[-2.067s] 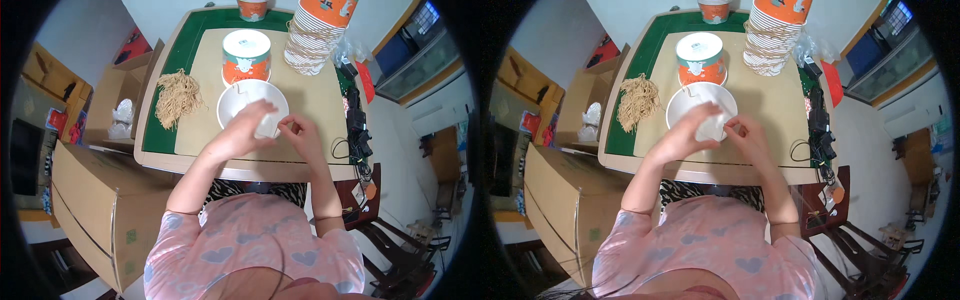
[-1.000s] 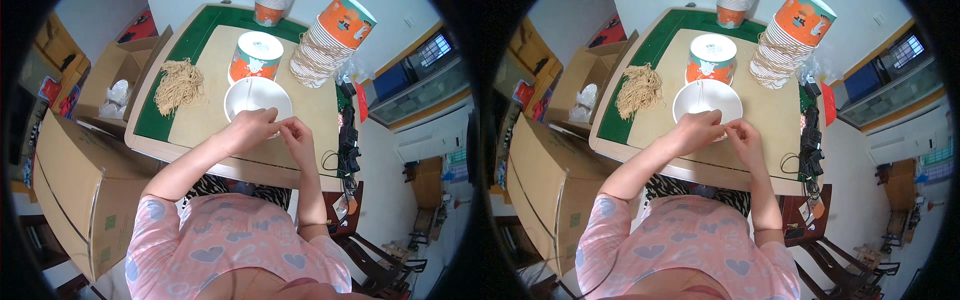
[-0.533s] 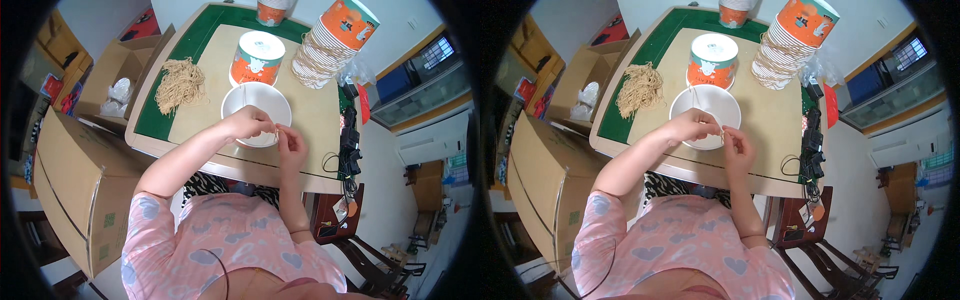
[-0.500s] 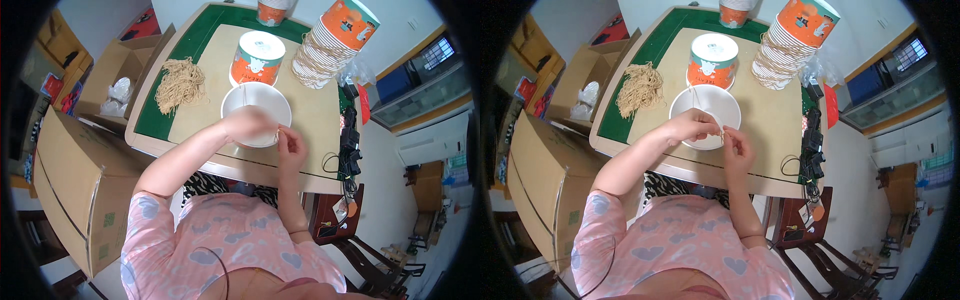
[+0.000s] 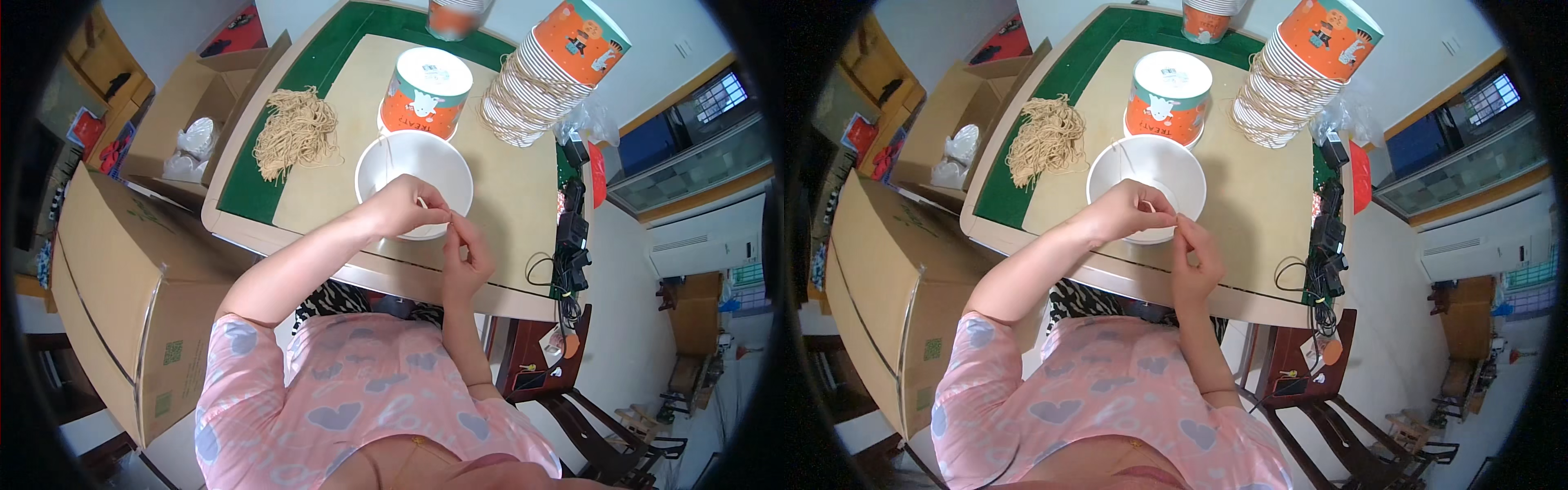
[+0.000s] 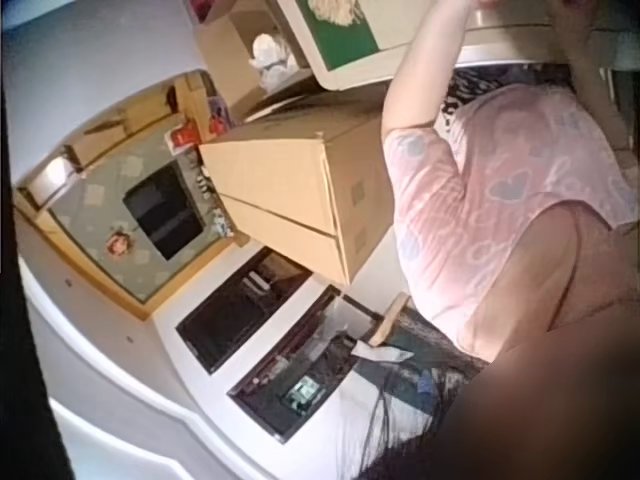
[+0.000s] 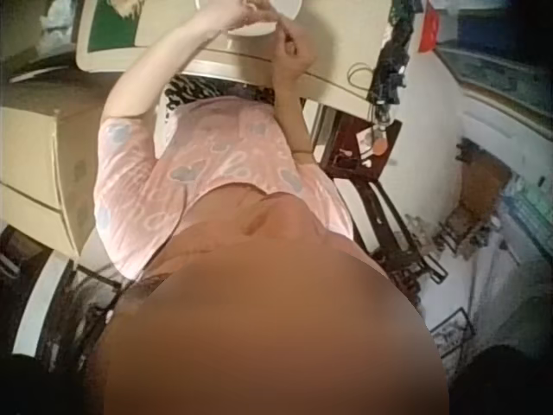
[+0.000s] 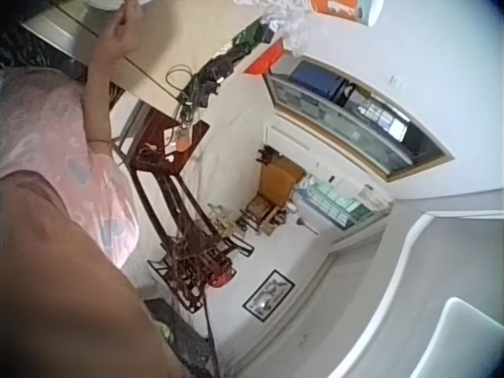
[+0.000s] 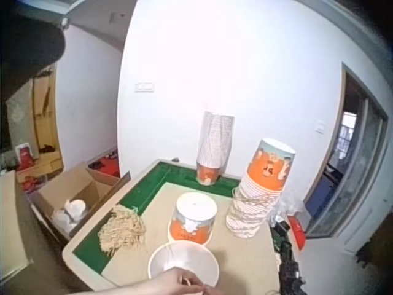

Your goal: The recorder is applying rubber bands to paper bowls for packaging.

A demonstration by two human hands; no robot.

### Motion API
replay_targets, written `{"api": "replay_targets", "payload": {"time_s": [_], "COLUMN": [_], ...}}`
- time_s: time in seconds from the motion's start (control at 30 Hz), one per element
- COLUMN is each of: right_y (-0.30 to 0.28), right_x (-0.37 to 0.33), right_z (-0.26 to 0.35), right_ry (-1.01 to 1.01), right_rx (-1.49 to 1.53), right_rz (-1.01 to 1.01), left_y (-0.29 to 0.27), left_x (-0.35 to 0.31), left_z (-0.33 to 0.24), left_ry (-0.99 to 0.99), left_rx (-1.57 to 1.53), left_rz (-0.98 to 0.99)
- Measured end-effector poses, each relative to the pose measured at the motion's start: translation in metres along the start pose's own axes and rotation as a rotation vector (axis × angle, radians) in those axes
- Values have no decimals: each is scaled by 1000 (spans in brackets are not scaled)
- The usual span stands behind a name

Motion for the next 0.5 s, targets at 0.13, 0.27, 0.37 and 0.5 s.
{"api": "replay_targets", "payload": {"time_s": [0.13, 0.27, 0.37, 0.5], "right_y": [1, 10, 12, 10], "right_x": [1, 1, 6, 8], "right_z": [-9, -26, -24, -20], "right_ry": [172, 504, 436, 388], "right_rx": [121, 322, 266, 215], "right_rz": [51, 192, 212, 183], "left_y": [-7, -6, -7, -10], "left_x": [-3, -17, -22, -32], "left_z": [-10, -25, -22, -25], "left_ry": [274, 473, 344, 356], "left_rx": [257, 318, 221, 312], "left_rz": [-119, -218, -240, -318]}}
Point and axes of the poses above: each hand's wrist, its own x-axis towards the middle knuckle, its own y-axis out of the palm, z = x × y, the point moved 9 cm from there along x, towards the middle knuckle, and after that the axes turned 12 degrees about y, right-handed, at the moved point
